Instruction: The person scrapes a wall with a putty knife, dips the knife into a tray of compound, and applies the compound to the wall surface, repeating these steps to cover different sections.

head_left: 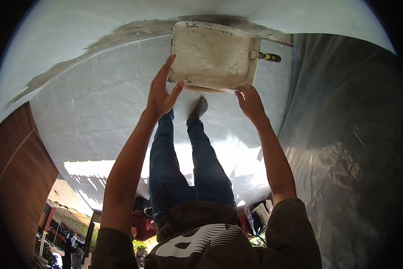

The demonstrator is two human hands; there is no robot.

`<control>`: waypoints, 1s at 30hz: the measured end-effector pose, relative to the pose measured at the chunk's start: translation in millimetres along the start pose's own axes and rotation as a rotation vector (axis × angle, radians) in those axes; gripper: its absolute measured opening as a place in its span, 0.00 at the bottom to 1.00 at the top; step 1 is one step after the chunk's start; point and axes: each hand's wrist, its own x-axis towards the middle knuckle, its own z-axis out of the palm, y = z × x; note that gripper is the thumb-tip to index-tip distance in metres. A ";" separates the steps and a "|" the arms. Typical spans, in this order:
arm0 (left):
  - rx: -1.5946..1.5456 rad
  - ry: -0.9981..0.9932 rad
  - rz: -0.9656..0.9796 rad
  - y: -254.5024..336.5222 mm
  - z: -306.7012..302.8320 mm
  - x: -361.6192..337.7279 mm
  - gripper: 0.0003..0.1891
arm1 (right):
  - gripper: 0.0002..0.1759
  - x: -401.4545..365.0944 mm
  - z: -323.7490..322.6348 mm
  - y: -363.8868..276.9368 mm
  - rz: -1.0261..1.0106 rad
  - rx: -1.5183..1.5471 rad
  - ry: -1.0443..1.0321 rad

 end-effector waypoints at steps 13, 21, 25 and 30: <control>-0.021 0.028 -0.021 -8.4 8.0 -2.6 0.38 | 0.11 74.7 17.0 0.1 -0.053 -0.093 -0.399; -0.028 0.026 -0.029 -9.6 9.3 -5.6 0.38 | 0.10 90.3 41.4 -23.4 -0.141 -0.173 -0.299; -0.010 0.034 -0.028 -10.9 5.8 -6.0 0.37 | 0.10 96.6 22.6 -19.3 -0.159 -0.091 -0.220; -0.009 0.045 -0.031 -13.1 6.5 -7.1 0.37 | 0.10 84.0 26.6 10.2 -0.050 -0.002 -0.245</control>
